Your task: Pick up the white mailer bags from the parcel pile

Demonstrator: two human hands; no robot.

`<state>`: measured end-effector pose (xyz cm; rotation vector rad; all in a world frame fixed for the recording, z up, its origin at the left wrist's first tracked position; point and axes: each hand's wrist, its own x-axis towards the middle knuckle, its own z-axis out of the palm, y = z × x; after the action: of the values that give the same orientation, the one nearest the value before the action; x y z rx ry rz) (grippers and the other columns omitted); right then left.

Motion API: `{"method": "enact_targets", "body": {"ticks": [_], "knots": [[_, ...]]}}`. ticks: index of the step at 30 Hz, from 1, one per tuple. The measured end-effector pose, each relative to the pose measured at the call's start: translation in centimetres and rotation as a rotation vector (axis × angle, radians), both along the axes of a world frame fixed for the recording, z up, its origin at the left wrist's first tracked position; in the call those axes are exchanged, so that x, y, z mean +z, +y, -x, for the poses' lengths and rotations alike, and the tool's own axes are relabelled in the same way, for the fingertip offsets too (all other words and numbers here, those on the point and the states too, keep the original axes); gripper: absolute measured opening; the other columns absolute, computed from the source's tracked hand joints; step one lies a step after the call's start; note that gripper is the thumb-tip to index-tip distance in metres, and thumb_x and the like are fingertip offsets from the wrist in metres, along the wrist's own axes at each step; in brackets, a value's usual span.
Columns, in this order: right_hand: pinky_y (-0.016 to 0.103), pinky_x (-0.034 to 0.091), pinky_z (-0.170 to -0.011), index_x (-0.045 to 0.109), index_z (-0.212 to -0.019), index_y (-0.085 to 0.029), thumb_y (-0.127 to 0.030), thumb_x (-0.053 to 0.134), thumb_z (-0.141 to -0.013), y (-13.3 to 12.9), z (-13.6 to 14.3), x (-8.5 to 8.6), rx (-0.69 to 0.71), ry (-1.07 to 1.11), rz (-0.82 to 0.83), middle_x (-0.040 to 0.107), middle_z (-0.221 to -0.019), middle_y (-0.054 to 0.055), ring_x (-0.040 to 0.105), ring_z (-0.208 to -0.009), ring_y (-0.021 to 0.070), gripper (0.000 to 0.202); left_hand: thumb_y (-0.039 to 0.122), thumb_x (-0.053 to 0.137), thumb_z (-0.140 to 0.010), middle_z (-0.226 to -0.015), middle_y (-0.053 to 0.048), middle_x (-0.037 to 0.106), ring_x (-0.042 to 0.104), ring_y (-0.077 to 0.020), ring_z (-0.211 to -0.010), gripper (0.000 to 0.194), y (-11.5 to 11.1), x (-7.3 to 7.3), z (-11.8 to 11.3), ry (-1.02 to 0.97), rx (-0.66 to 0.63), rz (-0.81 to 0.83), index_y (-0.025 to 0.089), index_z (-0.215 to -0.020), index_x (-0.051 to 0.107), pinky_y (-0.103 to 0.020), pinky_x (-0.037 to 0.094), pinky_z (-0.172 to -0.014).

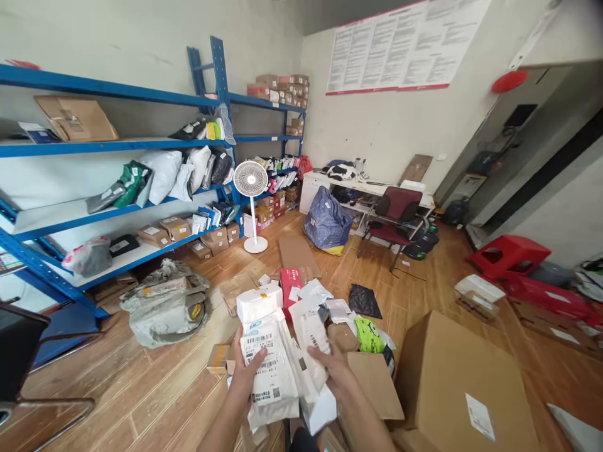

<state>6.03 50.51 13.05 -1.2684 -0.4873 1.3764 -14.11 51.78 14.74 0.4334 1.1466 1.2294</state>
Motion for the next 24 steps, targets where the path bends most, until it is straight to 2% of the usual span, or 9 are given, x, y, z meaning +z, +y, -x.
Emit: {"method": "enact_targets", "body": {"ticks": [2, 3, 7, 10, 14, 18, 21, 24], "knots": [[0.049, 0.056, -0.09, 0.052, -0.103, -0.026, -0.03, 0.092, -0.039, 0.2, -2.0, 1.5, -0.127, -0.086, -0.033, 0.075, -0.095, 0.005, 0.071, -0.094, 0.0298, 0.075, 0.032, 0.085, -0.067, -0.142, -0.011, 0.055, 0.066, -0.0269, -0.11, 0.101, -0.1, 0.1, 0.4, 0.045, 0.019, -0.023, 0.038, -0.149, 0.028, -0.038, 0.057, -0.086], [0.049, 0.054, -0.095, 0.049, -0.11, -0.027, -0.026, 0.091, -0.039, 0.1, -2.9, 2.2, -0.147, -0.159, -0.089, 0.074, -0.103, 0.005, 0.069, -0.101, 0.0293, 0.083, 0.031, 0.085, -0.067, -0.138, -0.012, 0.058, 0.067, -0.0258, -0.105, 0.099, -0.1, 0.1, 0.5, 0.055, 0.028, -0.029, 0.036, -0.148, 0.029, -0.036, 0.058, -0.083], [0.05, 0.047, -0.106, 0.038, -0.13, -0.026, -0.018, 0.084, -0.048, -0.3, -5.0, 4.1, -0.072, -0.352, -0.239, 0.062, -0.131, 0.012, 0.062, -0.117, 0.0295, 0.094, 0.02, 0.079, -0.072, -0.122, -0.009, 0.066, 0.07, -0.0223, -0.095, 0.088, -0.4, 0.6, 0.4, 0.026, 0.011, -0.037, 0.034, -0.146, 0.032, -0.032, 0.059, -0.076], [0.048, 0.052, -0.1, 0.045, -0.123, -0.025, -0.018, 0.086, -0.048, -0.5, -4.9, 4.6, -0.09, -0.334, -0.233, 0.067, -0.123, 0.012, 0.065, -0.111, 0.0312, 0.086, 0.016, 0.071, -0.077, -0.12, -0.008, 0.068, 0.071, -0.0226, -0.093, 0.081, -0.6, 1.4, 0.0, -0.054, -0.049, 0.003, 0.033, -0.146, 0.032, -0.034, 0.059, -0.079], [0.05, 0.056, -0.092, 0.061, -0.102, -0.02, -0.035, 0.09, -0.051, -0.4, -4.3, 5.3, -0.054, -0.053, -0.191, 0.075, -0.107, 0.012, 0.07, -0.1, 0.032, 0.06, 0.012, 0.068, -0.078, -0.104, -0.006, 0.074, 0.074, -0.0226, -0.086, 0.077, -0.8, 2.4, -0.4, -0.123, -0.06, 0.013, 0.029, -0.145, 0.034, -0.034, 0.06, -0.08], [0.043, 0.059, -0.083, 0.066, -0.101, -0.021, -0.041, 0.091, -0.05, -0.6, -5.0, 6.3, -0.032, 0.133, -0.152, 0.076, -0.106, 0.009, 0.072, -0.096, 0.0297, 0.06, 0.01, 0.069, -0.078, -0.095, -0.005, 0.077, 0.075, -0.0241, -0.083, 0.074, -0.9, 2.6, -0.5, -0.164, -0.064, 0.028, 0.024, -0.143, 0.037, -0.035, 0.062, -0.077], [0.043, 0.058, -0.089, 0.066, -0.105, -0.022, -0.045, 0.089, -0.056, -0.7, -6.0, 6.6, 0.012, 0.061, -0.15, 0.076, -0.106, 0.009, 0.07, -0.102, 0.0289, 0.059, 0.009, 0.061, -0.085, -0.085, -0.01, 0.078, 0.075, -0.025, -0.073, 0.057, -0.9, 2.8, -0.6, -0.185, -0.073, 0.186, 0.011, -0.139, 0.042, -0.035, 0.063, -0.071], [0.045, 0.055, -0.092, 0.067, -0.099, -0.021, -0.048, 0.09, -0.049, -0.5, -6.8, 6.4, -0.096, -0.288, -0.165, 0.076, -0.101, 0.008, 0.068, -0.1, 0.03, 0.061, 0.013, 0.054, -0.091, -0.074, -0.012, 0.077, 0.074, -0.0257, -0.064, 0.048, -1.1, 2.9, -0.4, -0.254, -0.07, 0.336, 0.001, -0.136, 0.044, -0.037, 0.063, -0.069]]}}
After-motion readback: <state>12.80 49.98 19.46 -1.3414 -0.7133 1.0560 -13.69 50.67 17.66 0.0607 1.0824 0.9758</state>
